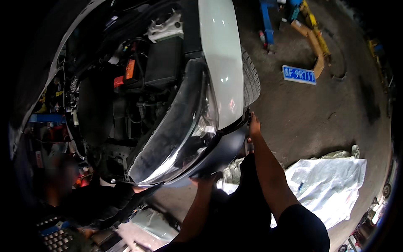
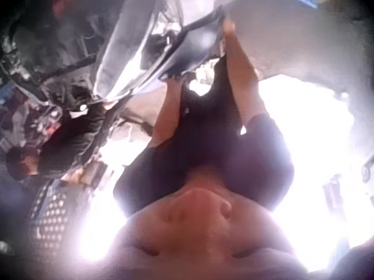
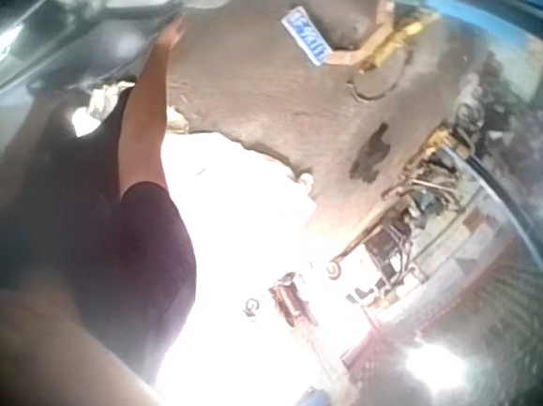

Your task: The person removes a black plastic grille piece from a car bumper, walks to a cluttered workbench to sort through small parts, and then returns to the car to reattach the bumper cover. They align the bumper with the vehicle's frame and press it into place.

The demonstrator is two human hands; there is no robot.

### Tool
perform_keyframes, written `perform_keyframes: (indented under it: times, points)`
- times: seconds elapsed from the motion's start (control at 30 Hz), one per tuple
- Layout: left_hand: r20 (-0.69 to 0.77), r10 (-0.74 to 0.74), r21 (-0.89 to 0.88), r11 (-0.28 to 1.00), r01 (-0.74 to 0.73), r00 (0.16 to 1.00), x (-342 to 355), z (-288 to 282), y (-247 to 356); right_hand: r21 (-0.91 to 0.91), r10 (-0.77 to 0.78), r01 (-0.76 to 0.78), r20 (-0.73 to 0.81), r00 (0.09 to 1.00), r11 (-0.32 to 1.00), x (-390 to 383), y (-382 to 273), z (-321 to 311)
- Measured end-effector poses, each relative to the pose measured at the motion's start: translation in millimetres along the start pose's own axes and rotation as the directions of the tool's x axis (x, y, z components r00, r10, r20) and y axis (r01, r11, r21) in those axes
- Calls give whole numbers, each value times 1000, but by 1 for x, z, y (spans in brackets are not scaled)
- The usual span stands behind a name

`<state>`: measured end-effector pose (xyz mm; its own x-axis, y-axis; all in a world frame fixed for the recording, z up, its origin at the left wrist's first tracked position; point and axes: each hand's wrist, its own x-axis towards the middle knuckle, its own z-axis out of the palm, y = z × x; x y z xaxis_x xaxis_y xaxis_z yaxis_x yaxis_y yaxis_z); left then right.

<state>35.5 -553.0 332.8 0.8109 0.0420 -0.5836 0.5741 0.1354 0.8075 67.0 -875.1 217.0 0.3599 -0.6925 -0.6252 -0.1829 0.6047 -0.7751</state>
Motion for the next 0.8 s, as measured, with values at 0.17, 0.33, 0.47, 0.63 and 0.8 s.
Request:
perform_keyframes:
  times: [0.17,0.33,0.47,0.63,0.8]
  points:
    - [-253,-220,-389,915,110,942,8,70,-14,-50,153,-149,105,983,988,36,13,-6]
    - [-234,-538,-745,635,207,810,23,111,-18,42,68,-67,-18,998,997,57,28,-8]
    - [-237,-554,-746,630,216,798,21,106,-18,94,263,-256,-63,963,962,47,-1,6]
    - [-93,-466,-779,585,227,880,17,146,21,241,333,-299,-114,936,923,43,-29,21]
    - [-128,-489,-780,587,217,863,18,147,27,209,329,-303,-106,938,930,39,-38,29]
